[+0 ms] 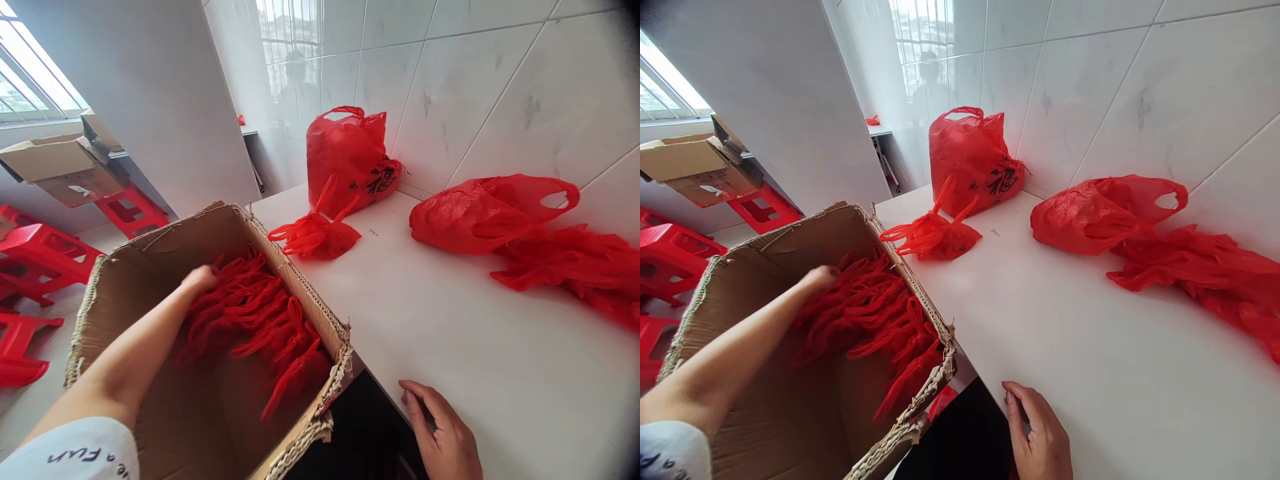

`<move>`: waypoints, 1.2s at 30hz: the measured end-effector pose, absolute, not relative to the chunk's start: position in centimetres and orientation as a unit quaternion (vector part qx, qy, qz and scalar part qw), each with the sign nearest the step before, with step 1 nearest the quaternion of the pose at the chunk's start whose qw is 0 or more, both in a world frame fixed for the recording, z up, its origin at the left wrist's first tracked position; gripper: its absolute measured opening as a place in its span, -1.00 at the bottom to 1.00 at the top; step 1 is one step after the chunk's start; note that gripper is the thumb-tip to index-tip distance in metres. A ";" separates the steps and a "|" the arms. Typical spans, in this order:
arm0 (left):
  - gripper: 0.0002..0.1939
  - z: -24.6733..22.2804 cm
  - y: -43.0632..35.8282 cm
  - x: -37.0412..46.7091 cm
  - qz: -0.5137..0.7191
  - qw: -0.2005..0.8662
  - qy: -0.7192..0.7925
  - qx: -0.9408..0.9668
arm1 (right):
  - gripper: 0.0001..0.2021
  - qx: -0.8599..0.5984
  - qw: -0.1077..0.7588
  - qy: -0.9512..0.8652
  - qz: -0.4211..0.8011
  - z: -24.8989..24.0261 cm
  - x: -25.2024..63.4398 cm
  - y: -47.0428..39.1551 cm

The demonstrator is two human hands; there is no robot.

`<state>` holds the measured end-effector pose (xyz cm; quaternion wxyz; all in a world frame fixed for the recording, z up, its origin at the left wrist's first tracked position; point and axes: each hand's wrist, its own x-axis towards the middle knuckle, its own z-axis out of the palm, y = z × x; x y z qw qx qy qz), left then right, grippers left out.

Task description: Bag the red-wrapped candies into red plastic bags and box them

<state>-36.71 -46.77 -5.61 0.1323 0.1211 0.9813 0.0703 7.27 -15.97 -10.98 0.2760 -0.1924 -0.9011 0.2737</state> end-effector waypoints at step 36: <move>-0.47 4.3 -43.5 -30.5 0.400 0.466 0.785 0.085 | -0.82 -0.158 0.290 -0.892 0.308 -10.7 7.4 -16.2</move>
